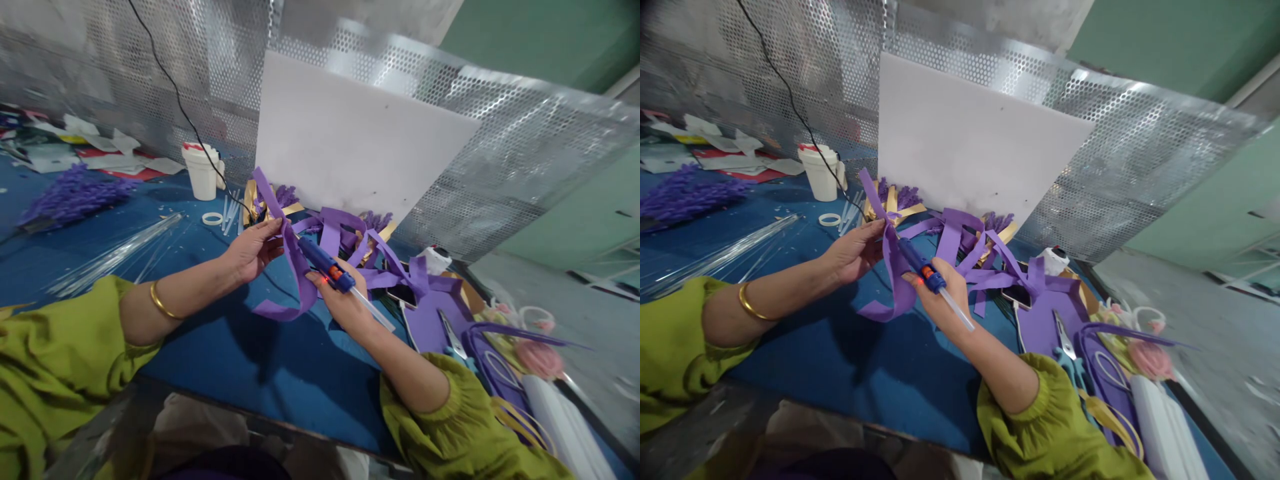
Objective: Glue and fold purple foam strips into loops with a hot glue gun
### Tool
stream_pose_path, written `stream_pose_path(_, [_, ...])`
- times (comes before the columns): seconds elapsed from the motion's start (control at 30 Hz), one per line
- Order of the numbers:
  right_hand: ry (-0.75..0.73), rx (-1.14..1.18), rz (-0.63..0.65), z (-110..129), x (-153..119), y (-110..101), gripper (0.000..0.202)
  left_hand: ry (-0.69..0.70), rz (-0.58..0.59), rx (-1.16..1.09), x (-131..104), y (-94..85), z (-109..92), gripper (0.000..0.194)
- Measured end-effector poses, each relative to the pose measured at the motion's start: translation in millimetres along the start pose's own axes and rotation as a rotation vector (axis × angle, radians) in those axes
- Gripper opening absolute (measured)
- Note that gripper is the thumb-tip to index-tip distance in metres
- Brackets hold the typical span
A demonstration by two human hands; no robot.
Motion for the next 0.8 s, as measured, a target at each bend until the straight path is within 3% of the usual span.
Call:
stream_pose_path(0.17, [0.0,-0.007,0.014,1.4,0.2,-0.3,0.034,0.014,0.003,0.0,0.9,-0.1,-1.6,0.004])
stream_pose_path(0.4, [-0.006,-0.024,0.013,3.4,0.1,-0.9,0.035,0.034,0.0,0.004,3.5,-2.1,-3.1,0.013])
stream_pose_path(0.6, [0.002,-0.027,0.026,3.7,-0.8,-0.3,0.035,0.053,-0.026,-0.024,3.3,-0.9,-6.2,0.002])
stream_pose_path(0.8, [-0.008,-0.013,0.035,3.4,-1.5,-0.2,0.036,0.057,-0.035,-0.011,2.4,0.4,-8.9,0.003])
Point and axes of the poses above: each hand's wrist, its own x-axis towards the middle knuckle, its own y-axis out of the palm, z = x × y, the point moved 3 cm from there along x, towards the middle knuckle, and after that the axes turned 2 degrees about y, right-handed, at the moved point
